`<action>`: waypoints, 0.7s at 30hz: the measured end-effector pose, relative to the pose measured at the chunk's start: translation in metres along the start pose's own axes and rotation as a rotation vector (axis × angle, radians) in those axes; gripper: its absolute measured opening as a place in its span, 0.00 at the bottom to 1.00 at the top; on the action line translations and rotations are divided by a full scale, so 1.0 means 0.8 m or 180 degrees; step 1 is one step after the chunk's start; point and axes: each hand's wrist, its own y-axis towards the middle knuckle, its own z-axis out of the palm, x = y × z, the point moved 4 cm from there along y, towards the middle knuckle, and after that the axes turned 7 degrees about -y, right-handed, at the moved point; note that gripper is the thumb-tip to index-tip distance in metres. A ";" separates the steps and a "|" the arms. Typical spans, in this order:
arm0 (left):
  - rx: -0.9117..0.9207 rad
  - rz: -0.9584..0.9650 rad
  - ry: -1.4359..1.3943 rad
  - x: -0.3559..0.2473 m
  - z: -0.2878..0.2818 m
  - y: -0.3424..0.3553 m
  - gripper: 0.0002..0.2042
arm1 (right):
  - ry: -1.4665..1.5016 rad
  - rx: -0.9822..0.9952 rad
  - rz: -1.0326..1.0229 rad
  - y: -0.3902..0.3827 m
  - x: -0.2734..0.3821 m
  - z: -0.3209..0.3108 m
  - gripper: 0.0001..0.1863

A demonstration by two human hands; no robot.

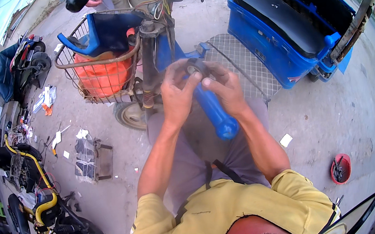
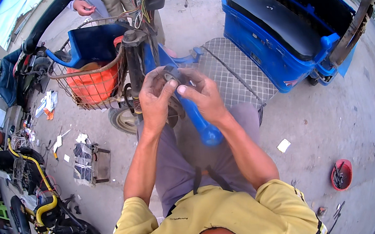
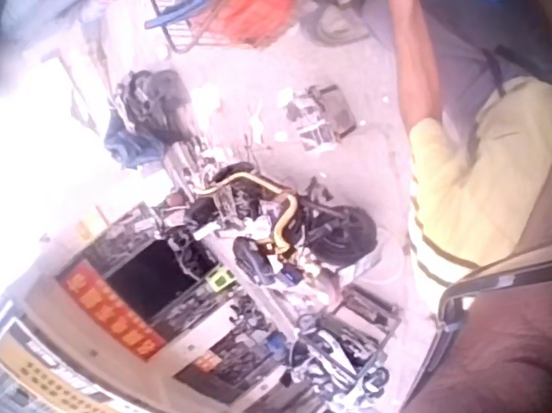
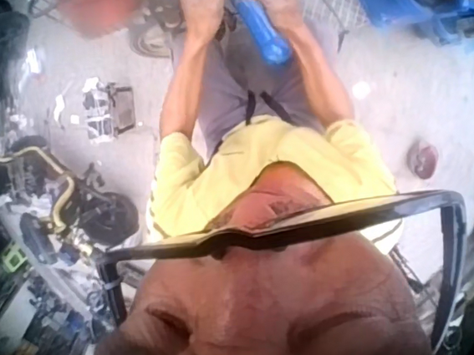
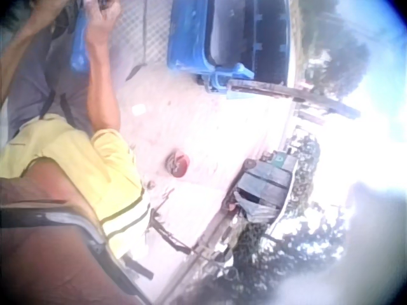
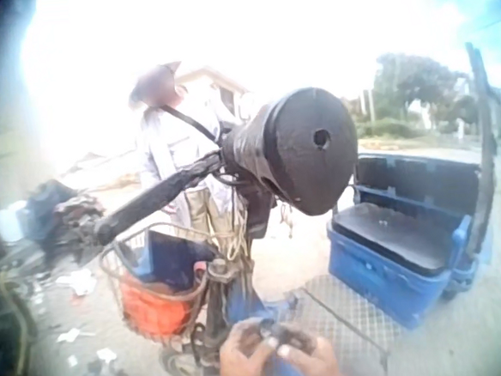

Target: The person works on the handlebar area of a blue three-wheeled vehicle, repeatedly wrapping electrical tape around the wiring and handlebar stem. The person uses both hands to secure the tape and adjust the wires.

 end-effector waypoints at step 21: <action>0.0033 0.0437 0.1581 -0.039 0.002 -0.018 0.14 | -0.2264 -0.0278 -0.0985 -0.006 0.005 0.005 0.21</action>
